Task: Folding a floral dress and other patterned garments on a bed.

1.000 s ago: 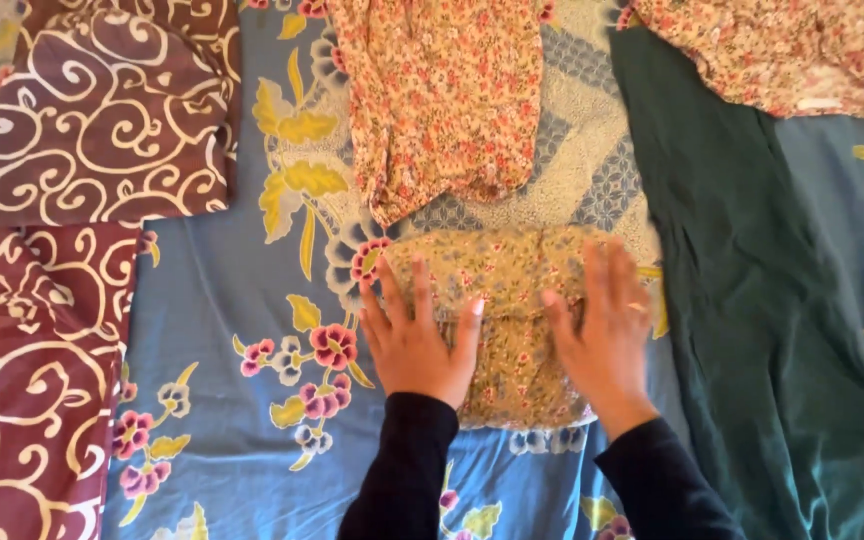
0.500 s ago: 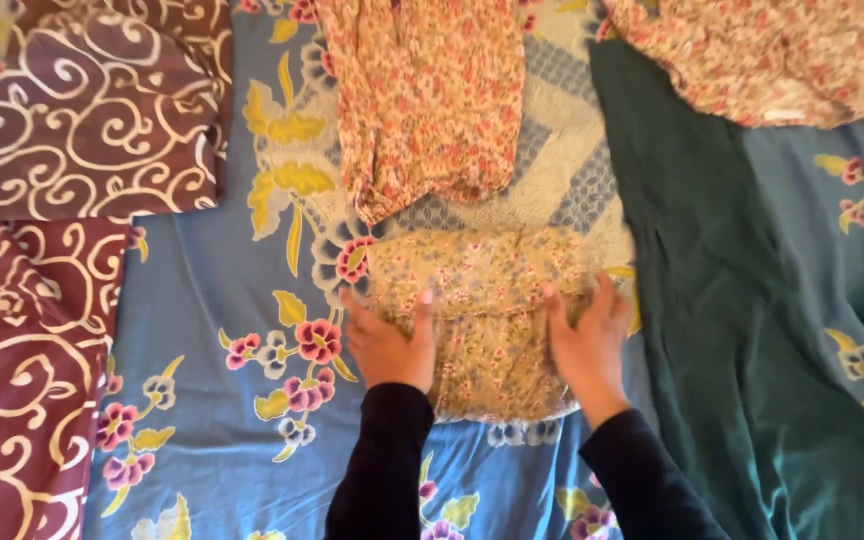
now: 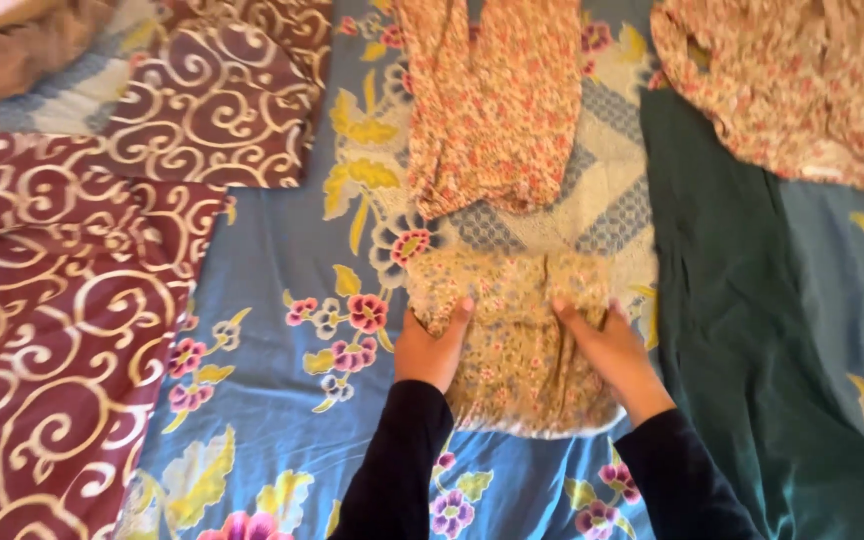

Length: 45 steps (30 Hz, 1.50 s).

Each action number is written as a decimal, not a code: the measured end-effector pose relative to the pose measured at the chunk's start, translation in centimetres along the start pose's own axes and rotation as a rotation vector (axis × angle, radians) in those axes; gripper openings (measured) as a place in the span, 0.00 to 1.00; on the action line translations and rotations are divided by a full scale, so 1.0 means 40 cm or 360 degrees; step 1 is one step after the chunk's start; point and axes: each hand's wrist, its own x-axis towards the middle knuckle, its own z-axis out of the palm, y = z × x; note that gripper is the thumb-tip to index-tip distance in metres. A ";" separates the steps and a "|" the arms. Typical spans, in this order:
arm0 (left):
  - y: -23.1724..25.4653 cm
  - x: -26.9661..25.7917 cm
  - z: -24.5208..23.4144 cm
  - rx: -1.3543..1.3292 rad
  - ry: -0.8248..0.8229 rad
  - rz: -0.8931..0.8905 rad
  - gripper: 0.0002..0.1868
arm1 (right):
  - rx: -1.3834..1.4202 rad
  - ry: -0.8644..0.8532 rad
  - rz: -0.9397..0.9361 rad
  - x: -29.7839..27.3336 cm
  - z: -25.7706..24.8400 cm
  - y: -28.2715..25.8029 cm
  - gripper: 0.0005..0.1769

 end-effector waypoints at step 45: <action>-0.230 0.295 -0.558 0.0466 0.0738 0.0475 0.57 | 0.0103 0.0556 -0.0358 -0.250 0.535 -0.489 0.59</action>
